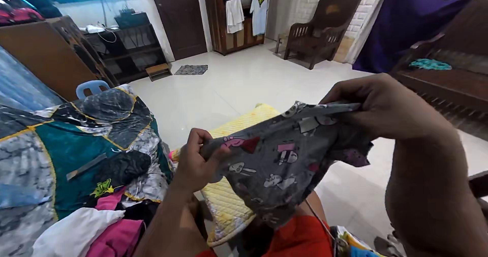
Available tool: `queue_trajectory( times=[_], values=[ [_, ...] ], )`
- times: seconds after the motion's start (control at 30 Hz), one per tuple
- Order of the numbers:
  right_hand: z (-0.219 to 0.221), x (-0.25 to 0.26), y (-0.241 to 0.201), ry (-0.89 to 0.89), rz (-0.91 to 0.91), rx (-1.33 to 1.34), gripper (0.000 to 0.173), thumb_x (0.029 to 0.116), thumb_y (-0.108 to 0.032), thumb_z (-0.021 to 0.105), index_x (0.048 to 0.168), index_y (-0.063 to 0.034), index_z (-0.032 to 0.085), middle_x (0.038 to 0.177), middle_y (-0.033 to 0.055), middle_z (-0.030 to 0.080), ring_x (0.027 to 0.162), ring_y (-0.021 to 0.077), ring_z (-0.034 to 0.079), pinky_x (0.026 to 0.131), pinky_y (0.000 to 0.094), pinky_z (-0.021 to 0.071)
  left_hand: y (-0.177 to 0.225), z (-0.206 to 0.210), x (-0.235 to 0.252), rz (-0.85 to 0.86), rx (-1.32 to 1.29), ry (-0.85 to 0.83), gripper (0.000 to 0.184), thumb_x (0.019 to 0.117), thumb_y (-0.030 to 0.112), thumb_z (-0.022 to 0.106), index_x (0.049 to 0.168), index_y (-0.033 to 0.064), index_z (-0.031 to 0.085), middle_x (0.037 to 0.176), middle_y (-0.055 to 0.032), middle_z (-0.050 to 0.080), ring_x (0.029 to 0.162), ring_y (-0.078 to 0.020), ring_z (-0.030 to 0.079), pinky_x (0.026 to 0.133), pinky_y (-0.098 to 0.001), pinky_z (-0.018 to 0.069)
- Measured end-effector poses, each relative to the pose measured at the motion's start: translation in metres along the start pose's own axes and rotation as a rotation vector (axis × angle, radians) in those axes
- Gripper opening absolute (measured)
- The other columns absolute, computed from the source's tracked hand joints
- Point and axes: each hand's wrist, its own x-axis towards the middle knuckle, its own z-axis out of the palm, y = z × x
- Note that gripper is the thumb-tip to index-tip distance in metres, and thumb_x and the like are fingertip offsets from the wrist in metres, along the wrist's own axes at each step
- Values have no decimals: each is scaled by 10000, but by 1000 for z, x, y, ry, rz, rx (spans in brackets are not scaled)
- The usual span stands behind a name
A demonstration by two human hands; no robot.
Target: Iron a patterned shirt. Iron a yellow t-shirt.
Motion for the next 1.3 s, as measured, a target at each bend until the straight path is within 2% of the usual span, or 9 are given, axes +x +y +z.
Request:
queue_trajectory(
  times=[0.17,0.23,0.33,0.63,0.73,0.87,1.03,1.13,1.3],
  values=[
    [2,-50,-2,98,11,-213,140,899,-204,617,976,-207,734,780,-94,702,614,33,642,515,270,571,11,-74,-13,-118,481,-437,472,785,629,774,922,182,715,746,-8,681,695,-200,675,634,-541,571],
    [8,-91,12,95,-85,-146,217,983,-281,565,1082,-212,745,912,-82,715,781,38,675,668,280,606,3,-100,-40,8,444,-436,396,857,590,696,886,195,706,754,35,668,684,-115,651,612,-423,577],
    [29,-144,34,174,-200,125,221,1045,-343,592,1102,-188,739,986,-34,738,957,117,706,900,368,594,5,-131,-78,3,98,-452,245,952,348,720,1084,144,753,1036,-17,752,978,-99,703,888,-353,600],
    [80,-78,102,425,-50,98,184,1037,-338,634,1089,-198,743,949,-152,743,799,-71,670,724,145,577,-47,-99,-63,-21,32,25,191,1022,477,581,1120,364,700,1005,268,707,884,138,648,789,-102,550],
    [97,-20,160,383,33,43,166,967,-251,683,960,-90,723,796,-76,700,641,-41,609,595,174,548,-105,-84,-19,-84,163,80,370,1011,523,584,942,177,693,811,145,668,728,100,609,673,-138,543],
    [133,57,234,253,237,8,128,989,-155,688,983,-40,744,676,49,656,537,118,585,540,357,546,-195,-55,48,-323,261,-48,348,1032,363,572,1029,45,712,886,-30,701,803,-74,660,783,-353,573],
    [192,116,316,61,607,-235,332,1011,-370,669,1217,-115,722,1034,176,739,957,386,715,841,671,553,-307,-2,86,-696,370,-118,480,1055,419,555,1365,53,588,1131,-198,713,1003,-347,712,919,-584,556],
    [203,112,305,71,589,-348,401,993,-367,691,1306,-116,678,1261,225,647,1174,460,617,902,715,497,-298,19,74,-718,460,-105,607,1021,429,602,1489,61,484,1381,-232,598,1219,-399,625,1025,-606,502],
    [163,66,281,176,719,-490,424,958,-323,717,1289,-63,674,1287,332,595,1198,589,546,856,804,436,-210,85,23,-388,644,-291,470,1002,403,602,1374,117,631,1409,-192,593,1274,-401,587,1000,-627,491]
  ],
)
